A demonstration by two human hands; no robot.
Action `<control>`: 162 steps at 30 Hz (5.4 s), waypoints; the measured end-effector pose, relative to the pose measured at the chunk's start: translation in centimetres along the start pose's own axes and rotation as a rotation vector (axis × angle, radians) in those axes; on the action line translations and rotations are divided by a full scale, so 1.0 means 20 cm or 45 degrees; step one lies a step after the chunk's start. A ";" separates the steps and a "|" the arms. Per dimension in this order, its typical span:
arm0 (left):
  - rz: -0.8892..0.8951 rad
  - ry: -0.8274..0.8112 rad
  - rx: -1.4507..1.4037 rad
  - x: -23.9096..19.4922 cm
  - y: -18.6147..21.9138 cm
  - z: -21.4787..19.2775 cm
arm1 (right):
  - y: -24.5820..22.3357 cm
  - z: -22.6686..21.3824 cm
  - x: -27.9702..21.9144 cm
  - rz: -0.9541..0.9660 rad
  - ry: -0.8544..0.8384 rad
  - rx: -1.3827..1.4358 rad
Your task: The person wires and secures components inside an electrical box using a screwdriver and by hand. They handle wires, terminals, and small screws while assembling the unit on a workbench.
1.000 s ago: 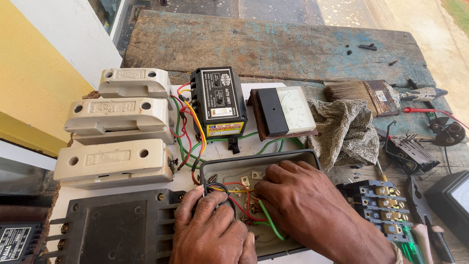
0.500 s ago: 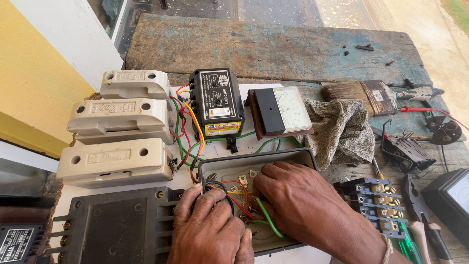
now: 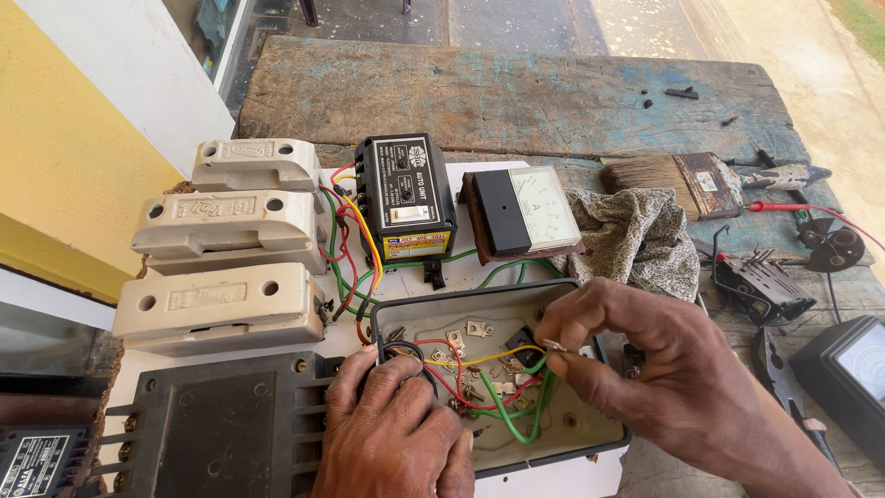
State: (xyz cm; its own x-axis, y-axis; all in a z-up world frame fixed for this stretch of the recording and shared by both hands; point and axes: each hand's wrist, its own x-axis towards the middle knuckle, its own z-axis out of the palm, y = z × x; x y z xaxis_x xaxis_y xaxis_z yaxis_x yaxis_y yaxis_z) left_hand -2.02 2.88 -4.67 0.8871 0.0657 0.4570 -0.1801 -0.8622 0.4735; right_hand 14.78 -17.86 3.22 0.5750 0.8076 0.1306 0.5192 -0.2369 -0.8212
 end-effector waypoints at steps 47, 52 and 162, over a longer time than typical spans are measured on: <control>0.236 -0.268 -0.096 0.41 0.56 0.58 | 0.38 -0.34 -0.71 0.958 0.496 0.471; 0.228 -0.263 -0.102 0.41 0.57 0.56 | 0.33 -0.35 -0.69 0.957 0.459 0.352; -0.115 0.308 0.127 0.00 0.06 -0.03 | -0.14 0.09 0.20 0.009 -0.058 -0.466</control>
State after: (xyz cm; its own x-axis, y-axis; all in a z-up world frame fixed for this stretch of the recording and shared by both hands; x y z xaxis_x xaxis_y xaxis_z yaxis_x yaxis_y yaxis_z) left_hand -2.41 2.20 -3.61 0.7680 0.2521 0.5887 -0.0518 -0.8918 0.4495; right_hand 14.63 -13.00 5.03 0.5552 0.8264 0.0941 0.7117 -0.4136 -0.5678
